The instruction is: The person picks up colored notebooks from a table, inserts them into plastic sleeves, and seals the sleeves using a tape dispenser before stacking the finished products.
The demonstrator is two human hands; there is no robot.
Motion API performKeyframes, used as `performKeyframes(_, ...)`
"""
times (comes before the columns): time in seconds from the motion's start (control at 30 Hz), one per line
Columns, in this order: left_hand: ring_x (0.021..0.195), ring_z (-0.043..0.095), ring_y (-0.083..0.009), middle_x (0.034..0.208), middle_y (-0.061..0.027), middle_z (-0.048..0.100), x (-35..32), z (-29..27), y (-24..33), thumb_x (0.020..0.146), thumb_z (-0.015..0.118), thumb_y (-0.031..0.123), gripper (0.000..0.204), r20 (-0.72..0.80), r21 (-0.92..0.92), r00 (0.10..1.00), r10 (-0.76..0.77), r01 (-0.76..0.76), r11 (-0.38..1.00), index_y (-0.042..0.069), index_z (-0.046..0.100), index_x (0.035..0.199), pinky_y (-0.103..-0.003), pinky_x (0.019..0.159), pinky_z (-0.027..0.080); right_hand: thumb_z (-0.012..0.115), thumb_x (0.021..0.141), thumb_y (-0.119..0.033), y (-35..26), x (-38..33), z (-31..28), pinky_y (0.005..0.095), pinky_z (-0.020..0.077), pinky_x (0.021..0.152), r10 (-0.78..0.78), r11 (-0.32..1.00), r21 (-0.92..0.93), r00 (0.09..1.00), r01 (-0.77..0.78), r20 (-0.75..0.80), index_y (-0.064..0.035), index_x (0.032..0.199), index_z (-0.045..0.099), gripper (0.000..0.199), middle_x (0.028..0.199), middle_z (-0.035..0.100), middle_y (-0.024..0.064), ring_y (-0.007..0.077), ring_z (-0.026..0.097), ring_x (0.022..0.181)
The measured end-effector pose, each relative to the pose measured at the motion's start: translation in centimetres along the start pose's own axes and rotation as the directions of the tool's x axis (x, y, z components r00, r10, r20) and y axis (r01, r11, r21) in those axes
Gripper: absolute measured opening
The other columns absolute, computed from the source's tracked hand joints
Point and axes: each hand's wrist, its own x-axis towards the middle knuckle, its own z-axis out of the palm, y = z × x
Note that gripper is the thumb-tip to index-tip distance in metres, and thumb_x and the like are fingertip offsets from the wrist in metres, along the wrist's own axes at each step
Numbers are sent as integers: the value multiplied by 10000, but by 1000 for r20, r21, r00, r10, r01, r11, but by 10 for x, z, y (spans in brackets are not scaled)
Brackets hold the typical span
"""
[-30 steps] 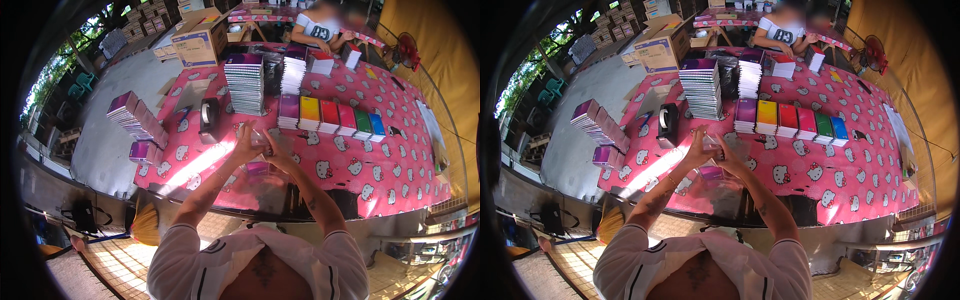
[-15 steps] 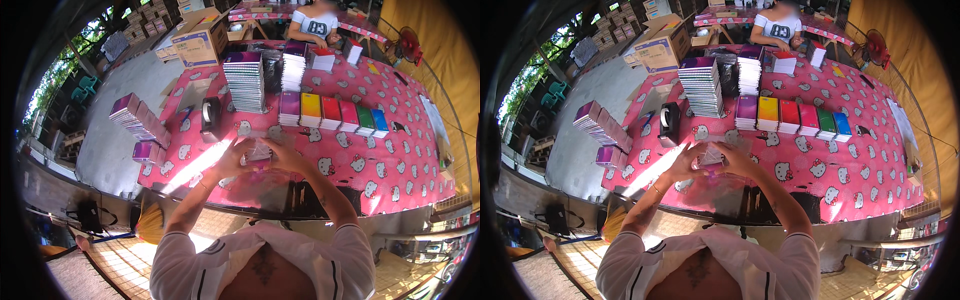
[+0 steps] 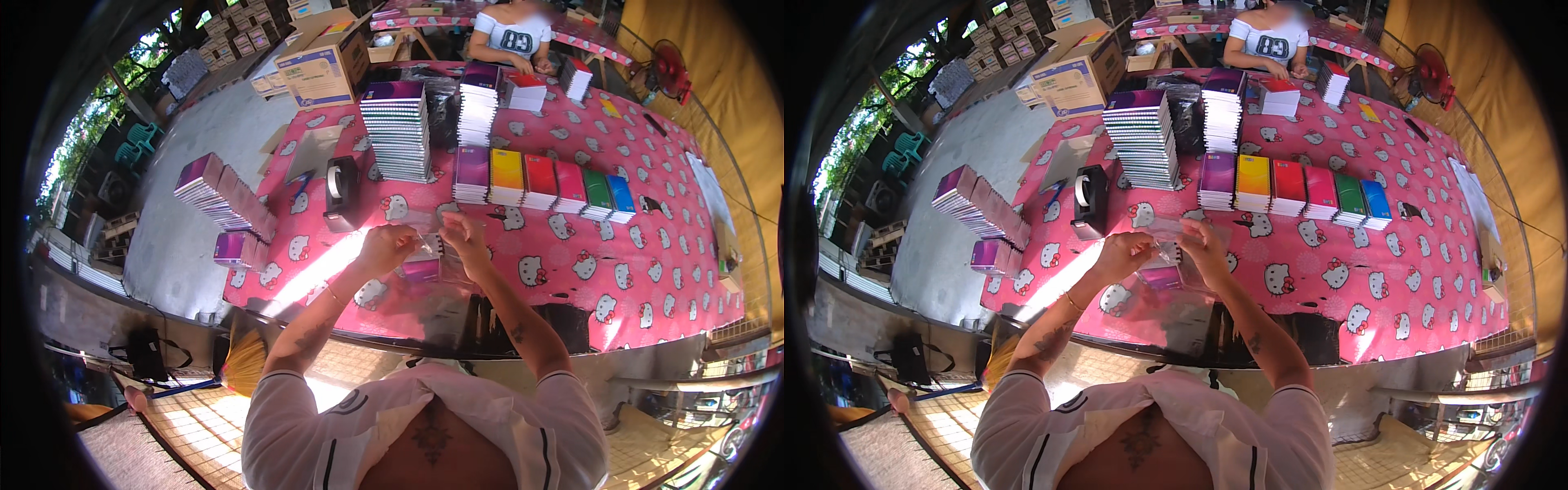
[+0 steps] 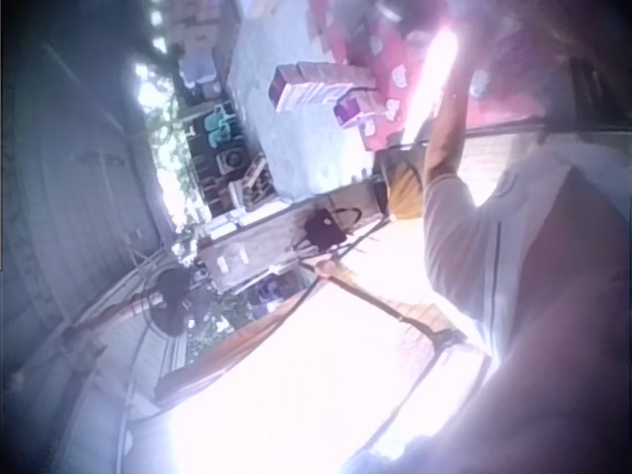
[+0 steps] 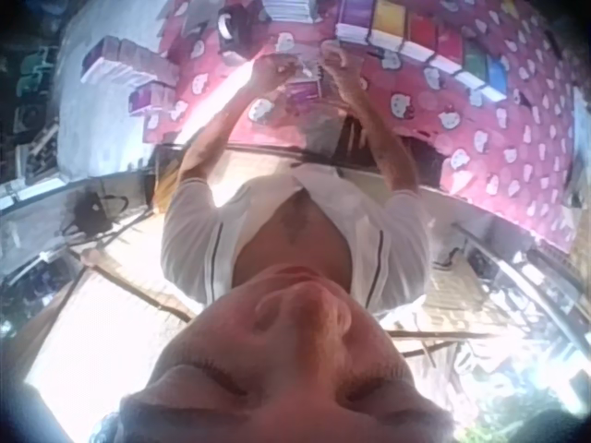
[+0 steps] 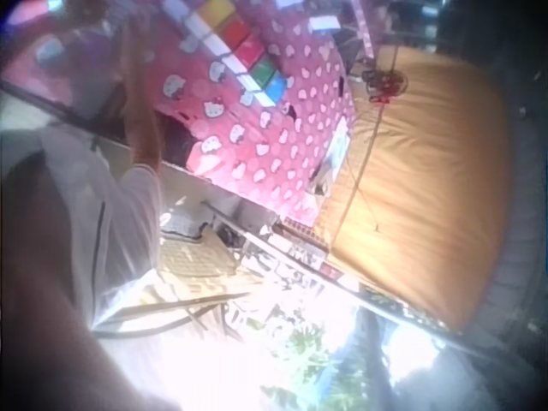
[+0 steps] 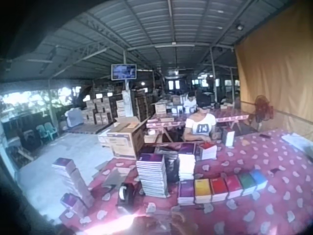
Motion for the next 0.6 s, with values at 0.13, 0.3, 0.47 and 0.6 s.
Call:
performKeyframes(0.13, 641, 712, -247, 703, -84, 707, -1, 12, -2, 801, 753, 216, 154, -110, 94, 994, 2, 9, 996, 76, 716, 854, -364, 595, 563, 695, 899, -93, 8, 0, -1, 311, 472, 956, 65, 993, 88, 987, -79, 147, -15, 1283, 578, 409, 1259, 600, 90, 169, 576, 1141)
performKeyframes(0.3, 626, 700, -267, 680, -83, 694, -1, 20, -2, 794, 726, 190, 122, -161, 242, 987, -20, 59, 968, 74, 688, 798, -383, 580, 559, 690, 901, -120, -22, -1, 16, 306, 469, 933, 65, 998, -5, 971, -65, 229, -33, 1276, 590, 398, 1192, 621, 46, 128, 570, 1075)
performKeyframes(0.47, 612, 686, -288, 671, -79, 687, 5, 22, -1, 794, 719, 198, 129, -127, 277, 992, 9, 27, 960, 76, 677, 792, -408, 572, 550, 680, 917, -99, 14, 6, 8, 272, 472, 885, 63, 988, 135, 995, -74, 81, -5, 1218, 615, 322, 1122, 648, 52, 112, 590, 1025)
performKeyframes(0.6, 631, 685, -292, 691, -91, 686, -4, 18, -2, 800, 725, 197, 136, -175, 207, 983, 55, -18, 978, 81, 670, 844, -411, 556, 538, 678, 909, -81, 11, 7, 17, 245, 473, 840, 72, 991, 104, 993, -82, 94, -3, 1176, 632, 282, 1069, 658, 44, 93, 600, 963)
